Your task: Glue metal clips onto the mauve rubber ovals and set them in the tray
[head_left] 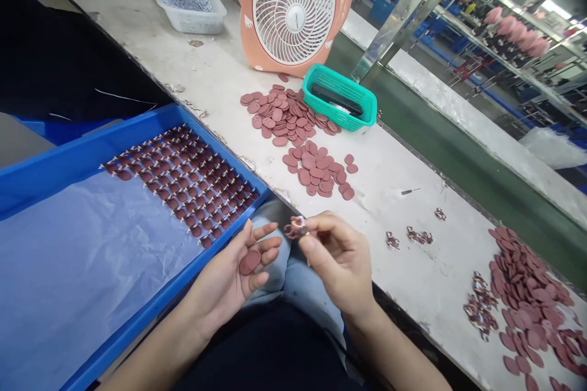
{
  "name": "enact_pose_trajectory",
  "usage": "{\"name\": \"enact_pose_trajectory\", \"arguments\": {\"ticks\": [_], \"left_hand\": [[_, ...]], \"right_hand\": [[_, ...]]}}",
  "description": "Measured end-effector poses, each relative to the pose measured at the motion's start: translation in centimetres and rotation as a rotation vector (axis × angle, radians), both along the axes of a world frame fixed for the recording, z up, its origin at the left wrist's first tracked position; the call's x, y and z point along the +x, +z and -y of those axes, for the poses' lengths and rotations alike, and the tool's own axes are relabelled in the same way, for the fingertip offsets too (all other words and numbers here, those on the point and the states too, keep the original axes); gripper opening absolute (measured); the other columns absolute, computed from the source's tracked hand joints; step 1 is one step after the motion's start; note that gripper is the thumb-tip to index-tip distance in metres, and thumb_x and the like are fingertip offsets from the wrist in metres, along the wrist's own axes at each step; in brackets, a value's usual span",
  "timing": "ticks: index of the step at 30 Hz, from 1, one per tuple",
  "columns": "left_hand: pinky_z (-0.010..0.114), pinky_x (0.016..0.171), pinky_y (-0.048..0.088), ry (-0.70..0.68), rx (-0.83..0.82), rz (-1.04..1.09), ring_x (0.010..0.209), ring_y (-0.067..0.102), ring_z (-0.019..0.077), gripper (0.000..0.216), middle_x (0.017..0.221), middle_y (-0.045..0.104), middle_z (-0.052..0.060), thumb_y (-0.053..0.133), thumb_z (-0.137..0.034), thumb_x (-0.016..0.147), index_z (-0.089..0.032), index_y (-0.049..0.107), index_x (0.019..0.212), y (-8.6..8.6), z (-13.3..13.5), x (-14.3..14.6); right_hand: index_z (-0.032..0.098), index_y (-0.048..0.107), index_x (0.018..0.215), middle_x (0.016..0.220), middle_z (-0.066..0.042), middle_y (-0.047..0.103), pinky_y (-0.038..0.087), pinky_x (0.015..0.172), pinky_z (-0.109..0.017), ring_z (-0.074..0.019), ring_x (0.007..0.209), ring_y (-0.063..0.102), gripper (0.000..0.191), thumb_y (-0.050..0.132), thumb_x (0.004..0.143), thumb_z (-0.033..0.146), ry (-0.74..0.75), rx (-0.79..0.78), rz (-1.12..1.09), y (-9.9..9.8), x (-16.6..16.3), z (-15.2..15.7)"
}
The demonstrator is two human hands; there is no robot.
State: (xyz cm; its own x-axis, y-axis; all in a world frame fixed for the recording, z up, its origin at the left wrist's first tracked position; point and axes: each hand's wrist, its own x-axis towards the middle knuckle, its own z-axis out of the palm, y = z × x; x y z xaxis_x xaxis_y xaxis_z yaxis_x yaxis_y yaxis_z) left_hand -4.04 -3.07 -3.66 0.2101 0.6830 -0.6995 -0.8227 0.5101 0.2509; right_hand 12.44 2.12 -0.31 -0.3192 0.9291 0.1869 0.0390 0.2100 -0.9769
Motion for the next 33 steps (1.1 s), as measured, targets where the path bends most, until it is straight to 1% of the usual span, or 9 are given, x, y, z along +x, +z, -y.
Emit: {"name": "enact_pose_trajectory", "arguments": {"ticks": [4, 6, 10, 14, 17, 20, 23, 28, 33], "left_hand": [[0.036, 0.094, 0.058, 0.084, -0.026, 0.094, 0.117, 0.066, 0.0239, 0.046, 0.125, 0.07, 0.017, 0.041, -0.04, 0.104, -0.008, 0.056, 0.134, 0.4, 0.3, 0.1], [0.041, 0.1, 0.053, 0.09, 0.055, 0.196, 0.114, 0.066, 0.0249, 0.055, 0.121, 0.07, 0.017, 0.037, -0.049, 0.103, -0.009, 0.053, 0.138, 1.0, 0.5, 0.5], [0.035, 0.092, 0.055, 0.108, 0.221, 0.414, 0.077, 0.068, 0.0186, 0.06, 0.09, 0.071, 0.008, 0.033, -0.059, 0.1, -0.012, 0.063, 0.125, 2.2, 0.8, 1.5], [0.035, 0.091, 0.054, 0.021, 0.232, 0.428, 0.089, 0.069, 0.0224, 0.062, 0.093, 0.072, 0.01, 0.033, -0.062, 0.098, -0.014, 0.071, 0.108, 2.6, 0.8, 2.5], [0.036, 0.094, 0.052, -0.095, 0.256, 0.355, 0.099, 0.068, 0.0247, 0.062, 0.098, 0.073, 0.012, 0.034, -0.062, 0.098, -0.015, 0.073, 0.107, 2.1, 1.1, 3.0], [0.032, 0.091, 0.052, -0.229, 0.269, 0.116, 0.099, 0.066, 0.0226, 0.05, 0.1, 0.074, 0.01, 0.047, -0.058, 0.096, -0.019, 0.076, 0.107, 0.7, 2.0, 3.3], [0.026, 0.075, 0.053, -0.342, 0.327, -0.139, 0.084, 0.065, 0.0199, 0.04, 0.085, 0.074, 0.008, 0.068, -0.057, 0.084, -0.02, 0.08, 0.092, -0.9, 2.6, 3.3], [0.022, 0.057, 0.048, -0.457, 0.34, -0.228, 0.068, 0.06, 0.017, 0.028, 0.069, 0.068, 0.006, 0.089, -0.043, 0.066, -0.018, 0.08, 0.075, -1.5, 2.2, 3.4], [0.019, 0.051, 0.048, -0.584, 0.36, -0.195, 0.068, 0.061, 0.0168, 0.036, 0.069, 0.07, 0.007, 0.094, -0.041, 0.058, -0.016, 0.08, 0.079, -0.8, 1.3, 4.0]], "right_hand": [[0.021, 0.061, 0.097, 0.084, -0.001, 0.066, 0.052, 0.048, -0.021, -0.0087, 0.053, 0.055, 0.019, 0.063, 0.093, 0.04, -0.036, -0.184, -0.195, -1.5, -0.3, 0.2], [0.022, 0.058, 0.103, 0.089, -0.002, 0.066, 0.056, 0.057, -0.023, -0.0106, 0.06, 0.061, 0.018, 0.056, 0.097, 0.038, -0.064, -0.149, -0.12, -2.1, -0.8, 0.7], [0.021, 0.051, 0.115, 0.089, -0.004, 0.066, 0.055, 0.069, -0.031, -0.0165, 0.074, 0.066, 0.018, 0.048, 0.1, 0.03, -0.069, 0.189, 0.236, -3.0, -1.8, 1.7], [0.019, 0.052, 0.115, 0.075, -0.002, 0.063, 0.05, 0.069, -0.035, -0.0186, 0.069, 0.062, 0.02, 0.046, 0.1, 0.029, -0.048, 0.472, 0.418, -3.1, -1.9, 1.8], [0.019, 0.051, 0.114, 0.064, 0.004, 0.058, 0.048, 0.061, -0.028, -0.0142, 0.057, 0.059, 0.018, 0.044, 0.1, 0.027, -0.006, 0.451, 0.389, -2.8, -1.3, 1.6], [0.019, 0.048, 0.112, 0.054, 0.01, 0.049, 0.045, 0.054, -0.023, -0.0108, 0.047, 0.054, 0.015, 0.042, 0.099, 0.025, 0.037, 0.346, 0.336, -2.4, -0.4, 1.6], [0.018, 0.048, 0.11, 0.054, 0.01, 0.045, 0.042, 0.051, -0.022, -0.0101, 0.044, 0.048, 0.016, 0.043, 0.097, 0.026, 0.039, 0.256, 0.32, -2.0, 0.4, 1.6], [0.019, 0.052, 0.106, 0.054, 0.01, 0.041, 0.043, 0.054, -0.023, -0.0099, 0.043, 0.043, 0.019, 0.045, 0.092, 0.03, 0.071, 0.235, 0.326, -1.9, 1.1, 2.2], [0.02, 0.063, 0.093, 0.074, 0.001, 0.061, 0.051, 0.064, -0.025, -0.0118, 0.063, 0.057, 0.017, 0.065, 0.08, 0.03, -0.07, -0.047, -0.103, -2.7, 2.2, 2.2]]}}
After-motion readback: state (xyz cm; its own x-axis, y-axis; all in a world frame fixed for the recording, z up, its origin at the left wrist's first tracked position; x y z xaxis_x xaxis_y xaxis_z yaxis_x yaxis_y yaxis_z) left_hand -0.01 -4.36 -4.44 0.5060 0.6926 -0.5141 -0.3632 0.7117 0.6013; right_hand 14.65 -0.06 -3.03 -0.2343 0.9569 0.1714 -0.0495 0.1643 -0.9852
